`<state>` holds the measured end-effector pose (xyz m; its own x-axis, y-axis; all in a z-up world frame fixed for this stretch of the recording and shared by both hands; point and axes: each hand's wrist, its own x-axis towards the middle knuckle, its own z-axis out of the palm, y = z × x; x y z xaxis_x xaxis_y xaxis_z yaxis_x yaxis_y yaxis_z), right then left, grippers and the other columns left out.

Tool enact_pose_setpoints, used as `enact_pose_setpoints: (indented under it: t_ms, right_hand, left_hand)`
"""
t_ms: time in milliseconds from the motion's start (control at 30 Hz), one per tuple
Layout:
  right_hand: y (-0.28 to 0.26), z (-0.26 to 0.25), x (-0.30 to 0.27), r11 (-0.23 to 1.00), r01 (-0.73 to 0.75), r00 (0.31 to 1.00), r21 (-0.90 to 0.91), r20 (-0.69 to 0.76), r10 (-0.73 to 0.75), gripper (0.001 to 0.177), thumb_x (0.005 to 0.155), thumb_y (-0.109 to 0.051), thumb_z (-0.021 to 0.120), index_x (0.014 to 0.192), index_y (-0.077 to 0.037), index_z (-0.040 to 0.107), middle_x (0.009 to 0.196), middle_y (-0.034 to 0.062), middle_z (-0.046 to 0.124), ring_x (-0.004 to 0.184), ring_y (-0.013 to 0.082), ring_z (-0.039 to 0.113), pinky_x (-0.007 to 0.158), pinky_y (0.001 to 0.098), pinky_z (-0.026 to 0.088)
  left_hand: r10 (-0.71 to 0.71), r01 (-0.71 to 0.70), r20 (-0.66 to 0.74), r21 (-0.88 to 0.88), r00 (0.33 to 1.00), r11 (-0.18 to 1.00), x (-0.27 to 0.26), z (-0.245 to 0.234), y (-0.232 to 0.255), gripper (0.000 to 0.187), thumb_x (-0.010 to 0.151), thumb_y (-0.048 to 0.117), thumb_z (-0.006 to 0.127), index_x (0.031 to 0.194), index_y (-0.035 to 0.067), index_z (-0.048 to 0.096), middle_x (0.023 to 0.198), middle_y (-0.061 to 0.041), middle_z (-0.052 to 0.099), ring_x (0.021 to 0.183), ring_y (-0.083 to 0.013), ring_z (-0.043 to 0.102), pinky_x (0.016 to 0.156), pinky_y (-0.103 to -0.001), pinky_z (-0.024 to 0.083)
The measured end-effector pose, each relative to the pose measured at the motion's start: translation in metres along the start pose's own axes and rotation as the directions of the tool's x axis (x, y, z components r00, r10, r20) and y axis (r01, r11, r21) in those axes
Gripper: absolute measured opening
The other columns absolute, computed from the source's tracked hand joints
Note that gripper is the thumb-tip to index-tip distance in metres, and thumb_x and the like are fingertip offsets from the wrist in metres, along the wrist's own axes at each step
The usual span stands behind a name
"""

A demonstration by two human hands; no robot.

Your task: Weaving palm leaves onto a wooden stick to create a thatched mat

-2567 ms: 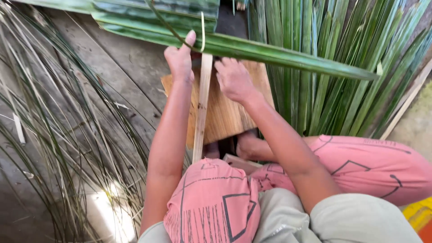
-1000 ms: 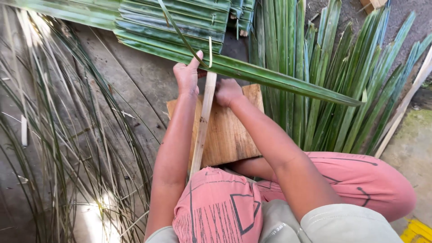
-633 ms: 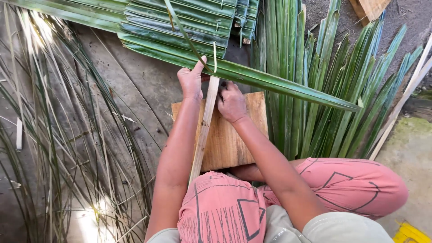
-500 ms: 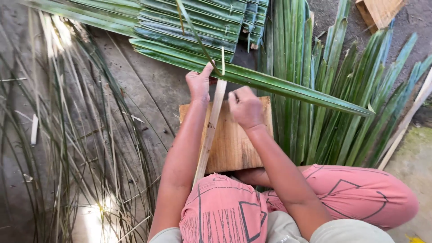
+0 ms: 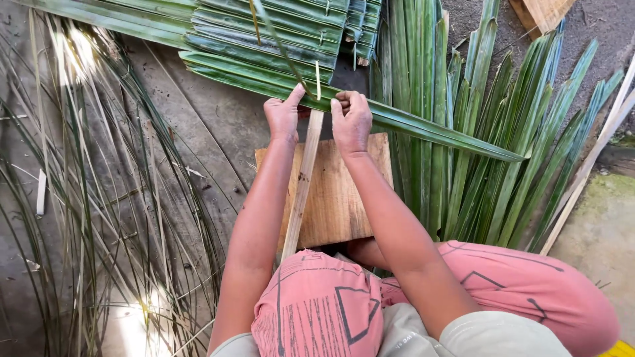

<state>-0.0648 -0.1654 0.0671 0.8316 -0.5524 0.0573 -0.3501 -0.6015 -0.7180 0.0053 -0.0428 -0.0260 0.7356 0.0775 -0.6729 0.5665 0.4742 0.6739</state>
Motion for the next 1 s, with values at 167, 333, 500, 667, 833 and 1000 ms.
enact_pose_setpoints:
  t_ms: [167,333,500,667,833,1000]
  right_hand:
    - [0.004,0.006,0.0,0.999,-0.045,0.999,-0.008,-0.02,0.044,0.011,0.088,-0.025,0.075,0.095,-0.02,0.069,0.081,0.0012,0.063,0.073,0.0232,0.069,0.071,0.0365,0.058]
    - [0.005,0.006,0.0,0.997,-0.082,0.997,-0.007,-0.001,0.082,0.01,0.089,-0.026,0.076,0.094,-0.021,0.069,0.08,-0.0009,0.065,0.072,0.0196,0.069,0.07,0.0341,0.057]
    - [0.0,0.002,0.004,0.989,-0.149,0.989,0.013,-0.009,0.149,0.011,0.086,-0.023,0.08,0.091,-0.02,0.072,0.077,0.0011,0.066,0.07,0.0191,0.07,0.069,0.0323,0.058]
    - [0.006,0.004,0.009,0.98,-0.198,0.98,0.019,0.025,0.198,0.014,0.082,-0.023,0.084,0.09,-0.019,0.074,0.075,-0.0013,0.068,0.067,0.0139,0.07,0.066,0.0288,0.057]
    - [0.015,0.005,0.016,0.964,-0.264,0.963,0.032,0.057,0.262,0.015,0.08,-0.025,0.086,0.089,-0.019,0.077,0.07,-0.0044,0.069,0.063,0.0081,0.066,0.063,0.0248,0.056]
    - [0.028,0.008,0.023,0.945,-0.326,0.938,-0.016,0.12,0.325,0.014,0.078,-0.027,0.087,0.086,-0.022,0.077,0.069,-0.0073,0.071,0.061,0.0053,0.065,0.061,0.0229,0.055]
  left_hand:
    - [0.001,-0.001,0.007,0.003,1.0,1.0,-0.024,0.01,0.015,0.029,0.076,0.016,0.094,0.081,-0.002,0.072,0.072,-0.019,0.074,0.058,-0.0323,0.076,0.05,-0.048,0.065]
    - [0.005,-0.005,-0.005,-0.001,1.0,1.0,-0.025,0.009,0.016,0.028,0.074,0.014,0.094,0.081,-0.003,0.072,0.071,-0.018,0.073,0.058,-0.0306,0.075,0.049,-0.047,0.065]
    - [-0.001,0.001,0.016,-0.003,1.0,1.0,-0.018,0.005,0.009,0.027,0.076,0.013,0.094,0.081,-0.002,0.073,0.072,-0.017,0.073,0.058,-0.0313,0.076,0.049,-0.048,0.065]
    - [-0.009,0.01,0.013,-0.048,1.0,0.999,-0.025,0.009,0.02,0.028,0.074,0.013,0.095,0.08,-0.003,0.073,0.072,-0.018,0.073,0.057,-0.0314,0.075,0.048,-0.048,0.065]
    - [-0.021,0.022,0.02,-0.06,1.0,0.998,-0.025,0.01,0.024,0.029,0.072,0.011,0.096,0.077,-0.004,0.072,0.068,-0.019,0.071,0.053,-0.0329,0.074,0.046,-0.048,0.064]
    - [-0.026,0.027,0.021,-0.06,0.999,0.998,-0.023,0.008,0.022,0.028,0.074,0.01,0.095,0.079,-0.005,0.072,0.069,-0.02,0.071,0.055,-0.0332,0.074,0.047,-0.048,0.064]
